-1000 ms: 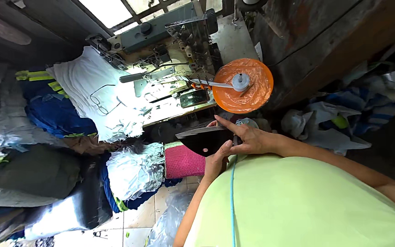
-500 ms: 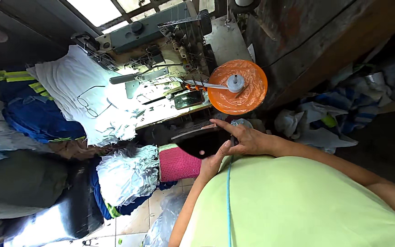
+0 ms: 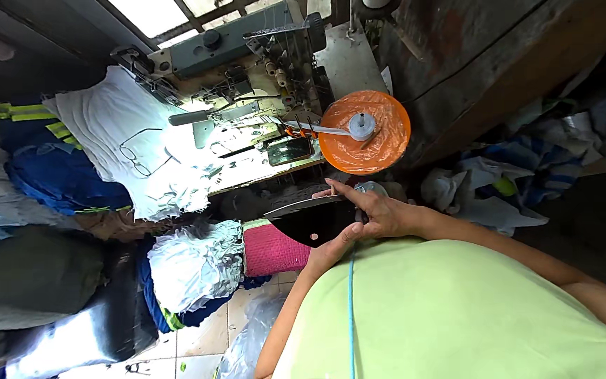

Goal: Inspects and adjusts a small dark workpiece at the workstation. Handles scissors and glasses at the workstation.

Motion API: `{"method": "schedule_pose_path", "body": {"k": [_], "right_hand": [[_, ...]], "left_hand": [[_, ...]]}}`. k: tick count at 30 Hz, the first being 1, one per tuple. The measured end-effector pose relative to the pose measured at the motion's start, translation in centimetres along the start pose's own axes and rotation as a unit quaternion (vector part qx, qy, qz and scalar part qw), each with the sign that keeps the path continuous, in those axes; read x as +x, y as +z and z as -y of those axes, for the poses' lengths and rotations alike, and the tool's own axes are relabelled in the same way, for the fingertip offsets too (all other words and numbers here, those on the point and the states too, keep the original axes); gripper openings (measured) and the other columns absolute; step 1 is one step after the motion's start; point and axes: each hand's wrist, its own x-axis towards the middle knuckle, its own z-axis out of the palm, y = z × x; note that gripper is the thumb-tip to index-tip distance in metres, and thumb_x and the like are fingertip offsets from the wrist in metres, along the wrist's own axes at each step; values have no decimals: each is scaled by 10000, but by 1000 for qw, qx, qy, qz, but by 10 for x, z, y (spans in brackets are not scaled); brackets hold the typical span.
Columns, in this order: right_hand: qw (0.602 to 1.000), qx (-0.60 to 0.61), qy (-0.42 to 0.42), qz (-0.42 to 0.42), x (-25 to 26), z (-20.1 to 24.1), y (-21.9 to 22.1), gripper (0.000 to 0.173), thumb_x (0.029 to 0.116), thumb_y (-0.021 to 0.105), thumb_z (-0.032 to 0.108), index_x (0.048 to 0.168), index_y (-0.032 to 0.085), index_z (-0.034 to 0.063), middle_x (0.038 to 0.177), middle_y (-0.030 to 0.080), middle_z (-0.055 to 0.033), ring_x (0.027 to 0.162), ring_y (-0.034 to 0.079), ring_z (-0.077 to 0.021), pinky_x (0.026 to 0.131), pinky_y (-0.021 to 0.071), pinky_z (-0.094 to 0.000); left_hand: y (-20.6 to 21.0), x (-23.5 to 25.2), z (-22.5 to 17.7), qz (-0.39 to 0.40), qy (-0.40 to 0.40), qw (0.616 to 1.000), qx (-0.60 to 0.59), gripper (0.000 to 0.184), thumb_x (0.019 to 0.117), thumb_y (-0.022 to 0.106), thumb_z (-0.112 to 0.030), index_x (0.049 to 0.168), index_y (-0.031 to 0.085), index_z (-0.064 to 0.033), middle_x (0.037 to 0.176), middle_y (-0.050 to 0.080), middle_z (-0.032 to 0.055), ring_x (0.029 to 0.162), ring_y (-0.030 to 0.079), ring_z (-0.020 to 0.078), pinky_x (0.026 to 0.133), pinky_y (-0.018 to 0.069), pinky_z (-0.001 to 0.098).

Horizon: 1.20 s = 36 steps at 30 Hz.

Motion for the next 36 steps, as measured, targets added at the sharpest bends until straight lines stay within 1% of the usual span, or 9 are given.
{"method": "schedule_pose_path", "body": {"k": [6, 9, 11, 15, 18, 22, 31, 33, 36], "right_hand": [[998, -54, 19, -37, -4, 7, 5, 956, 898, 691, 496, 1554, 295, -76, 1263, 686, -162, 865, 659, -123, 736, 539, -281], [995, -78, 34, -46, -6, 10, 5, 1001, 882, 709, 515, 1573, 264, -55, 1142, 709, -149, 767, 623, -113, 681, 522, -279], [995, -81, 31, -41, -7, 12, 4, 970, 894, 707, 506, 1582, 273, -23, 1233, 702, -126, 795, 645, -103, 698, 535, -270], [995, -86, 19, -39, -8, 13, 3, 918, 910, 685, 501, 1564, 319, -28, 1167, 708, -142, 743, 611, -117, 659, 517, -282], [993, -108, 18, -48, -9, 16, 2, 914, 900, 687, 499, 1558, 335, -30, 972, 712, -141, 704, 606, -159, 641, 514, -323], [989, -139, 31, -46, -10, 20, 2, 913, 896, 688, 498, 1568, 335, -9, 918, 719, -133, 697, 619, -186, 647, 518, -356], [974, -207, -37, -85, -13, 15, 3, 745, 924, 665, 478, 1481, 506, 10, 625, 612, -76, 560, 583, -201, 549, 487, -356], [979, -194, -26, -64, -13, 15, 0, 812, 925, 662, 496, 1518, 441, -12, 619, 590, -74, 561, 571, -195, 557, 486, -350], [987, -156, -6, -45, -13, 12, 0, 922, 915, 672, 524, 1557, 335, -45, 693, 621, -96, 594, 565, -172, 582, 495, -327]], "left_hand": [[7, 4, 0, -64, 1, 998, -1, 252, 939, 720, -203, 1111, 639, -38, 986, 751, -34, 971, 711, 59, 933, 578, 292], [9, 6, 5, -80, 33, 996, -3, 248, 927, 723, -171, 1120, 640, -38, 988, 748, -37, 983, 703, 54, 936, 572, 297], [6, 8, 10, -72, 48, 996, 1, 382, 905, 749, -196, 1200, 551, -54, 1016, 720, -47, 992, 690, 49, 930, 571, 292], [8, 7, 10, -89, 46, 995, 8, 281, 925, 715, -158, 1157, 599, -49, 990, 740, -39, 970, 706, 61, 918, 582, 303], [12, 7, 10, -104, 46, 993, 17, 262, 928, 669, -124, 1153, 561, -44, 973, 723, -50, 955, 697, 45, 903, 579, 278], [14, 4, 14, -125, 55, 991, 6, 120, 932, 619, -61, 1046, 652, -38, 924, 752, -33, 909, 719, 58, 876, 595, 289], [23, 6, 15, -154, 72, 985, -11, 144, 937, 576, -14, 979, 704, -65, 861, 760, -12, 825, 724, 59, 800, 602, 265], [19, 6, 15, -132, 87, 987, 23, 130, 956, 634, -62, 1080, 670, -53, 930, 753, -32, 895, 715, 50, 862, 595, 273], [11, 12, 17, -77, 132, 987, 55, 454, 928, 733, -198, 1314, 518, -95, 1113, 680, -93, 1017, 657, 7, 926, 560, 241]]}}
